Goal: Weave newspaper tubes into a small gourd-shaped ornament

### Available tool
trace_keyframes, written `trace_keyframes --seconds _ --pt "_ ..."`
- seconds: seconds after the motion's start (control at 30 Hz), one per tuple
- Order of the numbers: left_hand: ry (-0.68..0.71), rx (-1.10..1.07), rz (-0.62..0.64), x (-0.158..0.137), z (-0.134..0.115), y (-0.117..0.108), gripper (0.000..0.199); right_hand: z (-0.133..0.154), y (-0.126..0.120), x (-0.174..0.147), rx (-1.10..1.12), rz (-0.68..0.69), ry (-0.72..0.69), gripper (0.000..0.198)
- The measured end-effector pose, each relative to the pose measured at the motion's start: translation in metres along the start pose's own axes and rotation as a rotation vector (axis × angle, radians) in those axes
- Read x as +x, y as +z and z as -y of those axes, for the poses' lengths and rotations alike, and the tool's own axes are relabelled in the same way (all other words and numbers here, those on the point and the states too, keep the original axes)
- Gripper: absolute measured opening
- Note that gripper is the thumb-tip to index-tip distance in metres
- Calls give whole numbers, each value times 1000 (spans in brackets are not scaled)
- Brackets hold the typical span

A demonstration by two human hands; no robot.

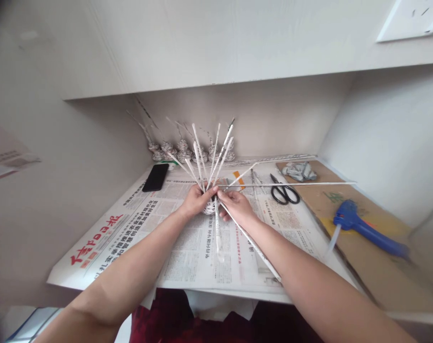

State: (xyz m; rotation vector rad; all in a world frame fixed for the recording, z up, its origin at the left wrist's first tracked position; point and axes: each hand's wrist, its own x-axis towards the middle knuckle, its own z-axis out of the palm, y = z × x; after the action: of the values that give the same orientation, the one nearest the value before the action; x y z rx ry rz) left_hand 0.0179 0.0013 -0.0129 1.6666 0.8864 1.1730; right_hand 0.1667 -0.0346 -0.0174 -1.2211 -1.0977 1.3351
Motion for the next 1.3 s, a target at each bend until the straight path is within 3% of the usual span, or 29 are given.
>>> trace_keyframes --seconds 0.3,0.57,0.97,1.13,1.3 --pt "77 145 -26 1 4 -3 36 7 -5 -5 102 215 171 37" --pt "97 167 -57 1 6 -3 32 3 -3 -5 53 165 182 43" --pt "40 262 -38 2 6 -4 32 4 5 -13 -100 76 37 42" --pt "50 307 -6 1 1 -3 29 2 5 -13 -129 113 17 42" --pt "48 323 -52 0 3 -2 25 -1 5 -13 -178 136 14 37"
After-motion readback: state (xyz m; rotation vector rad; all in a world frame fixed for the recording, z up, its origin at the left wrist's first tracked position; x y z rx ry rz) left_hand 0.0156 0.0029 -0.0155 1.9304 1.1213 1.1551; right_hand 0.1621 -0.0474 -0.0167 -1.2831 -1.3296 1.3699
